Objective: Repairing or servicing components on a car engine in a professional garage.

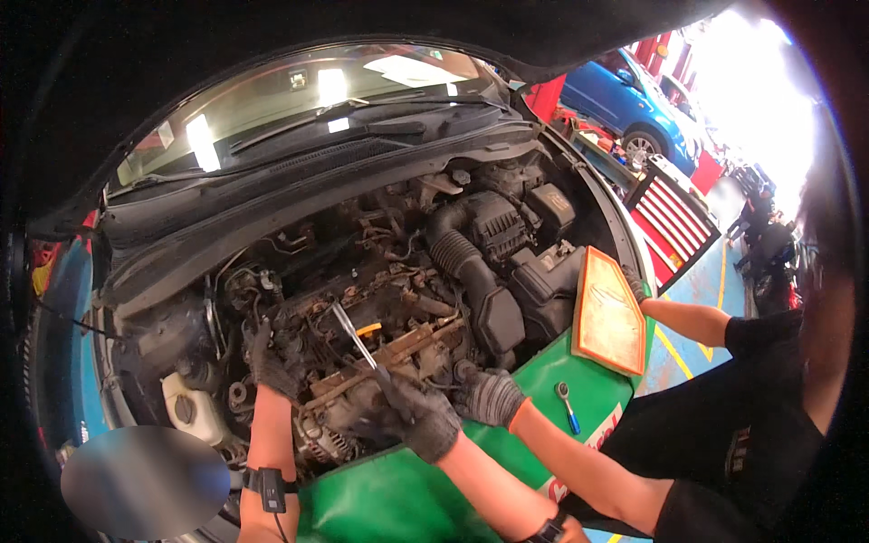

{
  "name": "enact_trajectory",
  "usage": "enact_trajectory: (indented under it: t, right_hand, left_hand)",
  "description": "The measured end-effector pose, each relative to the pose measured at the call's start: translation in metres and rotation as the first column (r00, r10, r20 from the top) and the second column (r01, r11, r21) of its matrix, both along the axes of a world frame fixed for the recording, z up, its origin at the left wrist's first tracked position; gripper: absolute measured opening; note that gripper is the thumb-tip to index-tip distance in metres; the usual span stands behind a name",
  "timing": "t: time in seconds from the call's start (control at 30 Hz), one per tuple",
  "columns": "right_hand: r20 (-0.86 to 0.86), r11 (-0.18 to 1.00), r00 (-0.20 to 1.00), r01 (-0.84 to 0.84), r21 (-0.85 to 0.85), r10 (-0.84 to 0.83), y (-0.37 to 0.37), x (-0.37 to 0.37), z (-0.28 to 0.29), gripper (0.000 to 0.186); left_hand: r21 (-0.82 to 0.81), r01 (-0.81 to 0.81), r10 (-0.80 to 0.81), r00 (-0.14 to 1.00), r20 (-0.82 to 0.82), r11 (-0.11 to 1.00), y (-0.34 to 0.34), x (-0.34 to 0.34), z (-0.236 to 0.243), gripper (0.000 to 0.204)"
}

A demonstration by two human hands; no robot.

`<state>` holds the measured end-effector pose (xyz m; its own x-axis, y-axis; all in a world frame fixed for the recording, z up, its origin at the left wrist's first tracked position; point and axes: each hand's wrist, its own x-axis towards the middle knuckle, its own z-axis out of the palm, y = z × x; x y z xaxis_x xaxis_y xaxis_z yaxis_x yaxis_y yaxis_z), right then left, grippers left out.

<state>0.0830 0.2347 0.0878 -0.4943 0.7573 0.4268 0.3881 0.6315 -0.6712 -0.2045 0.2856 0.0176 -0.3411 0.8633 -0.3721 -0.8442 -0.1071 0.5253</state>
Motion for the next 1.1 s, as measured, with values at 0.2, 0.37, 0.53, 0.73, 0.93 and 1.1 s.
enact_trajectory:
  t: [0.2, 0.37, 0.53, 0.73, 0.93, 1.1]
  right_hand:
    - [-0.195, 0.134, 0.958, -0.169, -0.976, -0.211, -0.108, 0.066, 0.002, 0.068]
    - [0.151, 0.534, 0.97, 0.028, -0.845, 0.189, -0.154, 0.124, -0.011, 0.07]
    - [0.272, 0.612, 0.958, 0.161, -0.775, 0.091, -0.174, 0.168, -0.015, 0.061]
    - [0.344, 0.917, 0.917, 0.301, -0.261, -0.203, -0.192, 0.174, -0.049, 0.048]
    - [0.504, 0.941, 0.804, 0.333, 0.058, -0.315, -0.188, 0.179, -0.081, 0.032]
    - [0.729, 0.826, 0.63, 0.539, -0.164, -0.266, -0.169, 0.183, -0.09, 0.038]
  left_hand:
    - [0.298, 0.125, -0.161, 0.982, 0.1, 0.946, -0.124, 0.003, 0.028, 0.025]
    - [0.186, 0.217, -0.235, 0.969, 0.079, 0.958, -0.209, 0.019, 0.024, 0.027]
    - [-0.194, -0.207, 0.202, 0.978, -0.048, 0.959, -0.263, 0.045, 0.023, 0.026]
    - [0.07, 0.126, -0.139, 0.961, 0.24, 0.99, -0.295, 0.059, 0.025, 0.041]
    - [0.119, 0.074, -0.107, 0.947, 0.304, 0.99, -0.315, 0.085, 0.049, 0.073]
    - [0.178, 0.142, -0.19, 0.937, 0.292, 0.974, -0.341, 0.078, 0.024, 0.042]
